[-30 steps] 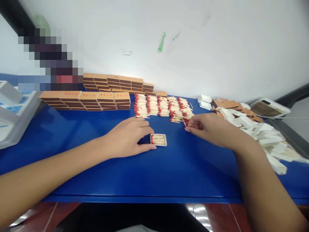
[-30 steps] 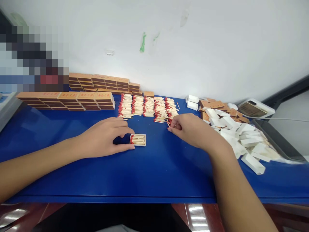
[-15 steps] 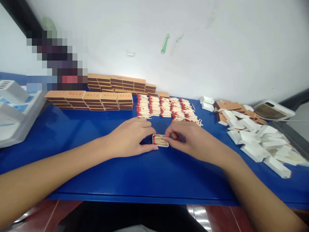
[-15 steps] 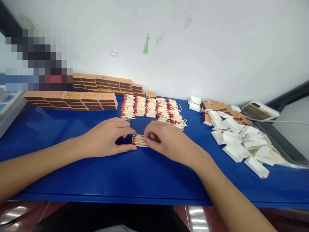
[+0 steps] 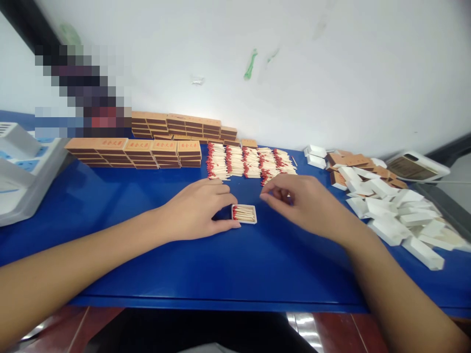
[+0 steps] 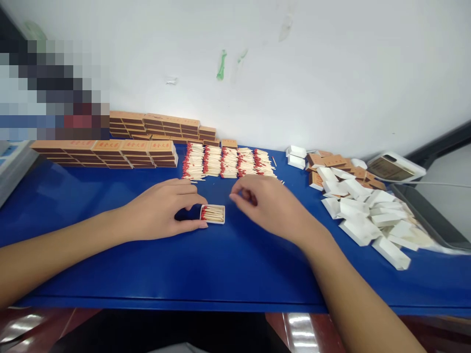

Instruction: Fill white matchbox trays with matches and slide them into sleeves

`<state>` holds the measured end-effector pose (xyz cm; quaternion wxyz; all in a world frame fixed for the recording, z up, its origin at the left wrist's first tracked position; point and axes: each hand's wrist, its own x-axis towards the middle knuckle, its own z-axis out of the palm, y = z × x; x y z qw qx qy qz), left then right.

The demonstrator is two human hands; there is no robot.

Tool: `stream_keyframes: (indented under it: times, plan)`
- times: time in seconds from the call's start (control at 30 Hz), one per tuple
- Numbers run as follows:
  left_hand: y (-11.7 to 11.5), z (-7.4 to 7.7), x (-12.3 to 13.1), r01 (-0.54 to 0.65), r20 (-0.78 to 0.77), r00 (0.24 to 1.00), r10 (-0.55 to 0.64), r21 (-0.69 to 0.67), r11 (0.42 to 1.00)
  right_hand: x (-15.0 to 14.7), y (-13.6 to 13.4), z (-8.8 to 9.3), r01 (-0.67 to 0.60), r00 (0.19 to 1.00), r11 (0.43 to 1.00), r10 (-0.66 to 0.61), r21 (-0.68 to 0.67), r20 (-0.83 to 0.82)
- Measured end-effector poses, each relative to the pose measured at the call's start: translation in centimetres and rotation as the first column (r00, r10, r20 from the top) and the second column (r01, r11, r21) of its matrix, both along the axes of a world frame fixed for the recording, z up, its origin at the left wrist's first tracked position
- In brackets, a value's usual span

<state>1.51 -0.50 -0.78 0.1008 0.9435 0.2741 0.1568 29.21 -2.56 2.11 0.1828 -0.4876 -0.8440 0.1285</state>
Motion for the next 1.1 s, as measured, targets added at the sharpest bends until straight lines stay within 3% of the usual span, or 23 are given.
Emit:
stream_keyframes:
  times: [0.1, 0.17, 0.43, 0.87, 1.1]
  plan:
    - [0.0, 0.1, 0.0, 0.000, -0.006, 1.000, 0.000, -0.003, 1.000, 2.2, 0.9, 0.5, 0.177, 0.980, 0.979, -0.185, 0.099, 0.080]
    - [0.0, 0.1, -0.1, 0.003, -0.012, 1.000, -0.003, -0.007, 1.000, 3.9, 1.4, 1.0, 0.247, 0.960, 0.966, -0.255, 0.083, 0.116]
    - [-0.1, 0.0, -0.2, 0.014, -0.019, 1.000, -0.014, 0.001, 1.000, 8.5, 1.7, 1.7, 0.255, 0.953, 0.958, -0.225, -0.134, 0.205]
    - [-0.1, 0.1, -0.2, 0.012, -0.027, 1.000, -0.013, -0.012, 1.000, 7.8, 2.1, 1.0, 0.248, 0.948, 0.919, -0.164, -0.308, 0.274]
    - [0.0, 0.0, -0.2, 0.020, -0.009, 1.000, -0.020, 0.008, 1.000, 7.4, 2.2, 0.6, 0.208, 0.963, 0.934, -0.144, -0.292, 0.226]
